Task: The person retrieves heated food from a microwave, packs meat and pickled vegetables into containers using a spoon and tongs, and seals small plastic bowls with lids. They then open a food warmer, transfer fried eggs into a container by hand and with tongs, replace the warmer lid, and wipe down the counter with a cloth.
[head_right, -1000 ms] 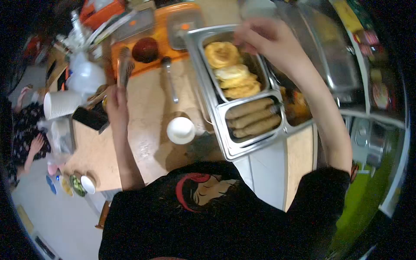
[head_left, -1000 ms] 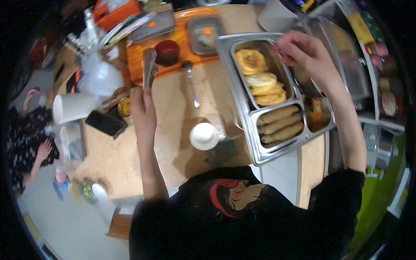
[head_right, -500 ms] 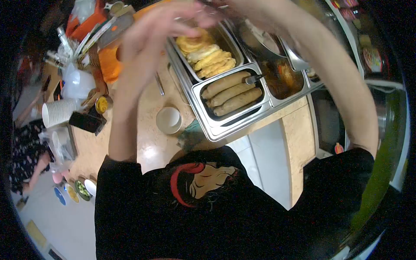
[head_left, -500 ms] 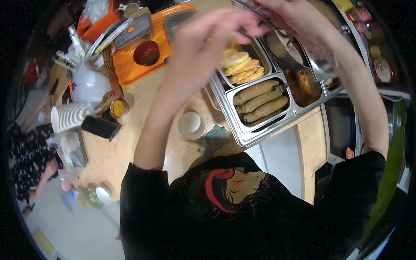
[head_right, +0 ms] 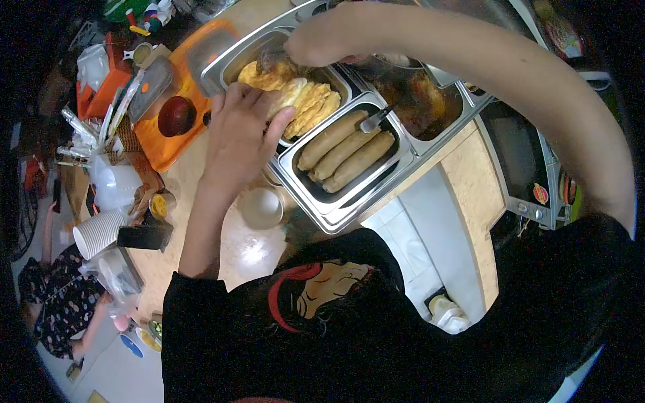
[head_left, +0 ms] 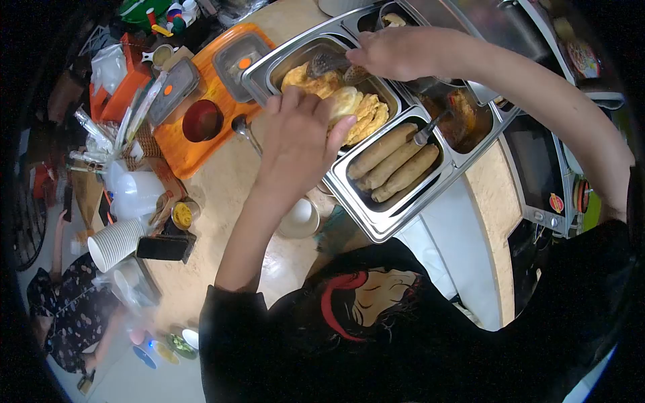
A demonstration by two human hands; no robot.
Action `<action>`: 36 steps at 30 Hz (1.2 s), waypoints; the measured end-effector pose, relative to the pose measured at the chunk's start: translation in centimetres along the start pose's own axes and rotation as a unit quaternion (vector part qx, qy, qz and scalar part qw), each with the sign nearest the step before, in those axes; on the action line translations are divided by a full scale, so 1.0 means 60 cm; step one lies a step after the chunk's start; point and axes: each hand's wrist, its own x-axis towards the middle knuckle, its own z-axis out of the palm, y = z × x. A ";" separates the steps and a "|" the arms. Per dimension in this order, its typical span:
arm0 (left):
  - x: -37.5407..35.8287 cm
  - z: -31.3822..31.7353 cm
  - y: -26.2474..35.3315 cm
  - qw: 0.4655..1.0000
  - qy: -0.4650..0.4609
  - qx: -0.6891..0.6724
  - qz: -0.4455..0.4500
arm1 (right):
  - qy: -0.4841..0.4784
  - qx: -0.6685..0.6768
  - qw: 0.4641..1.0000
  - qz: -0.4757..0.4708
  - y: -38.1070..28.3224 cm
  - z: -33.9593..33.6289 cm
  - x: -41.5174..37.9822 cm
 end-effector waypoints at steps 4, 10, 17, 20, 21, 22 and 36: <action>-0.006 0.013 -0.010 0.997 0.065 -0.007 0.044 | -0.082 -0.010 0.995 0.046 -0.077 -0.051 -0.027; -0.013 0.016 -0.011 0.995 0.083 -0.026 0.043 | 0.052 -0.101 0.993 -0.024 -0.066 0.013 0.003; -0.017 0.021 -0.015 0.995 0.085 -0.038 0.041 | 0.118 0.056 0.990 0.052 -0.058 0.011 0.017; -0.018 0.022 -0.019 0.993 0.100 -0.048 0.047 | 0.105 0.083 0.988 0.077 -0.059 -0.004 0.007; -0.019 0.020 -0.020 0.993 0.099 -0.048 0.045 | 0.104 0.084 0.988 0.076 -0.058 -0.008 0.005; -0.019 0.017 -0.020 0.995 0.086 -0.044 0.038 | 0.100 0.089 0.988 0.082 -0.056 -0.010 0.004; 0.140 -0.050 -0.174 0.979 0.024 -0.023 0.203 | 0.146 0.039 0.988 0.024 -0.077 -0.003 -0.039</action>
